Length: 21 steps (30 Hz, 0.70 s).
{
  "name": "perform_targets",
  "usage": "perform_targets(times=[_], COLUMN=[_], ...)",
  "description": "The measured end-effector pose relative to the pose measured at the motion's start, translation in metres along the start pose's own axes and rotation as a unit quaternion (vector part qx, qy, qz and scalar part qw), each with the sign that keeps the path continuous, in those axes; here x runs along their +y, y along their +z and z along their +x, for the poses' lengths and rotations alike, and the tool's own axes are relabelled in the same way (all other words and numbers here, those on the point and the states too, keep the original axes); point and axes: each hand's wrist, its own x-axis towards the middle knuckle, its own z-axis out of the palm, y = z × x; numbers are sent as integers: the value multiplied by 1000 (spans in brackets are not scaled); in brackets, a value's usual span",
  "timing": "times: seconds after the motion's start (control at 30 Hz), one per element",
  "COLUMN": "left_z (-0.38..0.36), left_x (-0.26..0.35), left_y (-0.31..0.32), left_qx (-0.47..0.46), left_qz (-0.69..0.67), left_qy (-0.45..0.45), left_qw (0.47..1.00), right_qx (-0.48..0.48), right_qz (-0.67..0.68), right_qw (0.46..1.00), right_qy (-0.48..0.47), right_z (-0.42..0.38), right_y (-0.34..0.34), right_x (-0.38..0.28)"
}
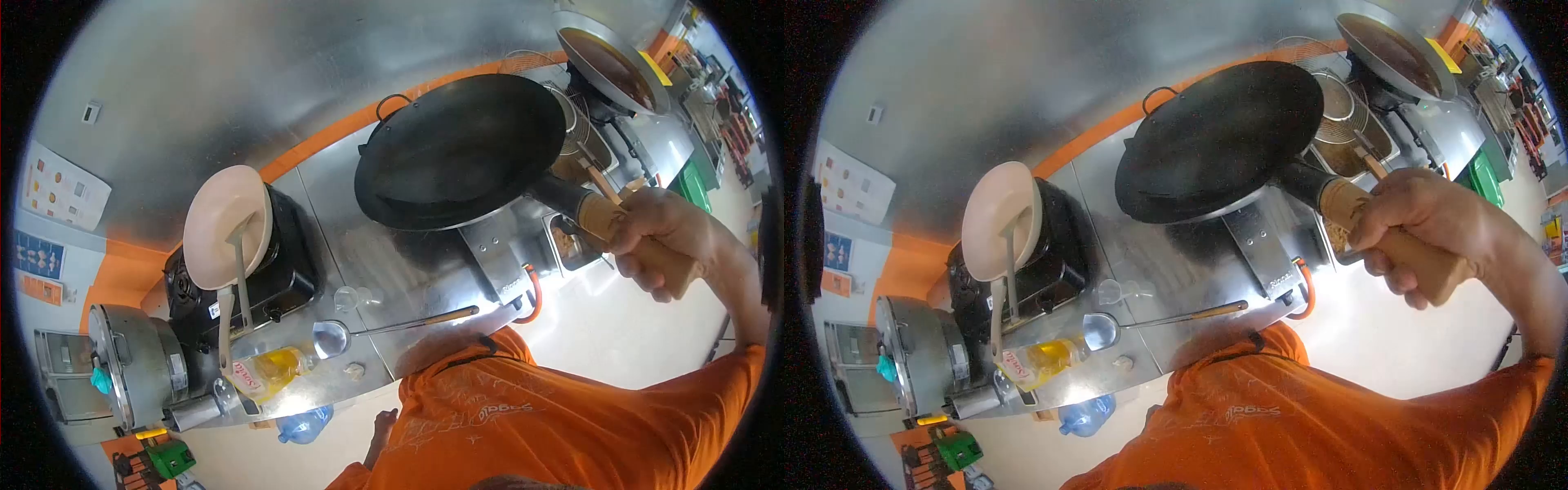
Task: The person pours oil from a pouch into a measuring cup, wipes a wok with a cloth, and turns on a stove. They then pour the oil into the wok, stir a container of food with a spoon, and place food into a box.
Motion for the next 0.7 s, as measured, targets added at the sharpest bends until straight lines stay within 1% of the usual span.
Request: perform_targets(times=[0.03, 0.1, 0.13, 0.2, 0.23, 0.27, 0.3, 0.33, 0.37, 0.4, 0.47, 0.5, 0.53, 0.57, 0.7], left_z=[-3, -17, -9, 3, 4, 7, 13, 9, 0, -5, 21, 21, 27, 25, 26], left_x=[2, 6, 4, -3, -11, -15, -15, -7, 5, 13, -15, -9, -23, -24, -23], left_y=[-5, -13, -3, 7, 5, 0, -2, -11, -28, -38, 2, -1, -4, -7, -34], left_qx=[2, 11, 12, 51, 48, 50, 54, 56, 43, 26, 151, 214, 114, 75, 12], left_qz=[-3, -168, -171, -59, -55, 38, 128, 126, -34, -190, -139, -103, -104, -116, -125], left_qy=[3, -20, -22, -49, -45, 66, 177, 182, 47, -90, 0, 39, 2, -12, -10], left_qw=[1000, 986, 985, 996, 996, 996, 974, 973, 997, 977, 979, 971, 988, 990, 992], right_qx=[13, 18, 13, 10, 14, 20, 26, 17, 9, 15, 42, 29, 15, -1, 35], right_qz=[-13, -24, -27, -20, -16, -12, -11, 5, 23, 26, -6, -2, -10, -21, 37], right_qw=[1000, 1000, 1000, 1000, 1000, 999, 999, 998, 997, 997, 995, 992, 989, 986, 983], right_qy=[-8, 3, -6, -7, -18, -30, -33, -53, -74, -76, -93, -120, -143, -166, -178], right_z=[0, 3, 2, 3, 9, 15, 22, 30, 38, 45, 63, 79, 93, 105, 128], right_y=[4, 0, 2, 5, 8, 11, 13, 14, 17, 21, 28, 24, 25, 24, 37], right_x=[-4, -2, -2, 6, 11, 16, 24, 35, 46, 56, 76, 90, 100, 106, 122])
